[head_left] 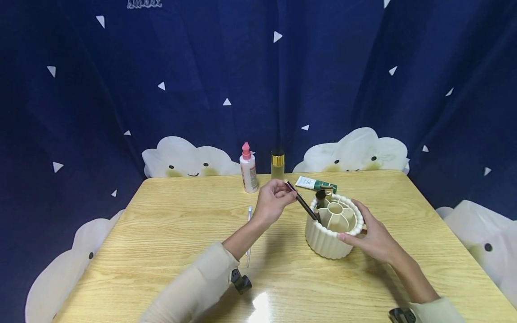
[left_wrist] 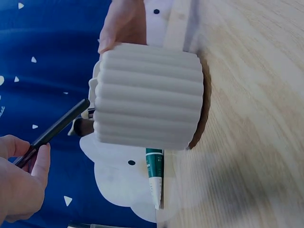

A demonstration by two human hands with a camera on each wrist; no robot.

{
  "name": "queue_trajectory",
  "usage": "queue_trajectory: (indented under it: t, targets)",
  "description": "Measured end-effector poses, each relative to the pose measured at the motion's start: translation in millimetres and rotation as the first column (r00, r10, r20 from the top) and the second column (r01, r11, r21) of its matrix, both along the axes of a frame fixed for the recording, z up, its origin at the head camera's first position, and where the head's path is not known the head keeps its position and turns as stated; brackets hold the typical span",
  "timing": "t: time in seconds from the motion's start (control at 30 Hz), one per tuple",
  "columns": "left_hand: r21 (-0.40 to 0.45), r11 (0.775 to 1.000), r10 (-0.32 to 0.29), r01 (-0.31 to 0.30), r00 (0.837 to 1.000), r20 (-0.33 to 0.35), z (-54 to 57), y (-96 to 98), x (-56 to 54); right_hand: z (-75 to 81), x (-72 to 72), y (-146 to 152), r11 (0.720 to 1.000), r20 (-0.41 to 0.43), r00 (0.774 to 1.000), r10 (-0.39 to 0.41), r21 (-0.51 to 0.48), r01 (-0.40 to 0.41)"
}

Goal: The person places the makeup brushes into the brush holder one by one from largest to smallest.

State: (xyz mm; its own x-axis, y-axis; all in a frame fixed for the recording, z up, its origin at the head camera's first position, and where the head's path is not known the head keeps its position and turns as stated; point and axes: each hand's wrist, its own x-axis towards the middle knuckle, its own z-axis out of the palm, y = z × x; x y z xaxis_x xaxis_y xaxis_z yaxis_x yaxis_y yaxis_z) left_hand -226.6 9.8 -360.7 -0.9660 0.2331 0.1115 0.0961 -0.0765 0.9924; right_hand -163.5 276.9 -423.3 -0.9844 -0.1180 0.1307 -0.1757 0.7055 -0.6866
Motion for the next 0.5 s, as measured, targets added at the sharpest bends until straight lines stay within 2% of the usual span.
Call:
queue_trajectory:
  t: [0.3, 0.5]
  targets:
    - [-0.117, 0.993, -0.009, -0.003, 0.995, -0.103, -6.9, 13.1, 6.7, -0.5, 0.1, 0.2, 1.000, 0.007, 1.000, -0.005, -0.002, 0.005]
    - [-0.220, 0.975, -0.036, -0.011, 0.977, -0.209, -9.3, 20.1, 9.4, -0.1, 0.2, -0.4, 1.000, 0.004, 1.000, -0.001, -0.009, 0.001]
